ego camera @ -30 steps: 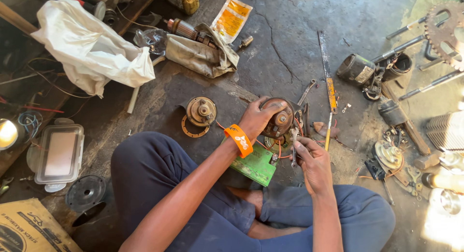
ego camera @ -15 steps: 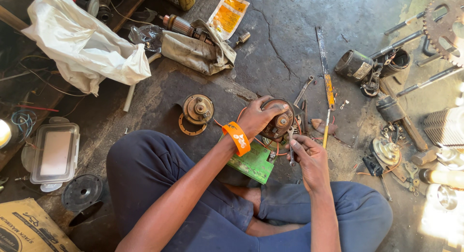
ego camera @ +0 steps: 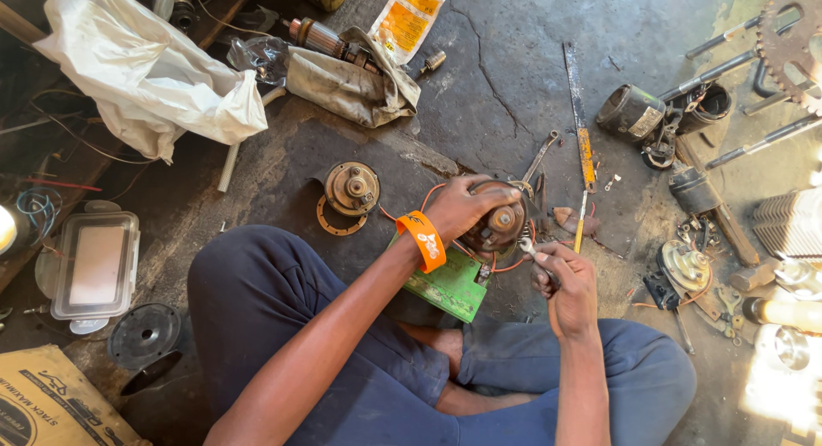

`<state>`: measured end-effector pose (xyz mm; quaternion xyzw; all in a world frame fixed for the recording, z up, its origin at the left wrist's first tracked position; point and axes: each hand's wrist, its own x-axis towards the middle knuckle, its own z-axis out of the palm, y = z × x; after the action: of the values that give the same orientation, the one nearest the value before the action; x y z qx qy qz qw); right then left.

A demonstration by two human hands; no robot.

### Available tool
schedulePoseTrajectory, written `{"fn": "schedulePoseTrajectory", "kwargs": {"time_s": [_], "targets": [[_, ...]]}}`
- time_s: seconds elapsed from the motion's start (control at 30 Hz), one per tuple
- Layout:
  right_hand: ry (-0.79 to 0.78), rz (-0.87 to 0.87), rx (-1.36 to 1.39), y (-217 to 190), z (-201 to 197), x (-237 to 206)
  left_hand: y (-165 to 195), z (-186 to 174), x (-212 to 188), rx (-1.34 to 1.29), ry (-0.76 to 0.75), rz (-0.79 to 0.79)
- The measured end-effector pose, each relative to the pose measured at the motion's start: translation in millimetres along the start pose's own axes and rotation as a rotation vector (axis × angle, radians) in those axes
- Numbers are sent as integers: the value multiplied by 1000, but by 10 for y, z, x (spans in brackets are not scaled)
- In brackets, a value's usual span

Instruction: The person sits on the floor and uses a screwdriver to work on a small cylindrical electrical component, likely a starter motor. They then use a wrench to tighten a bolt on the same component while it rests on a green battery.

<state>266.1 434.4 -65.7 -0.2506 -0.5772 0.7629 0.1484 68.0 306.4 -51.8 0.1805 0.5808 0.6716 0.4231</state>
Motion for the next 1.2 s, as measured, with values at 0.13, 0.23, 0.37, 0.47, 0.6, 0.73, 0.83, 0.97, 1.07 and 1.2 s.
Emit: {"fn": "schedulePoseTrajectory", "kwargs": {"time_s": [0.13, 0.23, 0.37, 0.47, 0.6, 0.73, 0.83, 0.97, 1.07, 1.2], "targets": [[33, -24, -207, -10, 104, 6, -14, -15, -1, -100, 72, 26], [-28, -18, -202, -40, 212, 4, -11, -18, -2, -75, 113, -11], [-52, 20, -188, -89, 309, -12, -7, -15, 8, -55, 135, -35], [-35, 70, -164, -85, 321, -9, -7, -9, 17, -85, 97, -33], [22, 92, -155, -5, 252, 10, -7, -15, -7, -128, 40, 26], [41, 57, -174, 22, 92, 24, 14, -21, -36, -9, -18, 41], [11, 28, -82, -9, 27, 13, 43, -8, -30, -34, 16, 39], [9, 42, -187, -44, 104, 6, 66, -5, -36, -138, 100, -21], [-61, 30, -167, -40, 207, 24, 60, -10, -34, -130, 101, -36], [-72, 40, -140, -24, 250, 40, 24, -18, -1, -150, 92, -17]]}}
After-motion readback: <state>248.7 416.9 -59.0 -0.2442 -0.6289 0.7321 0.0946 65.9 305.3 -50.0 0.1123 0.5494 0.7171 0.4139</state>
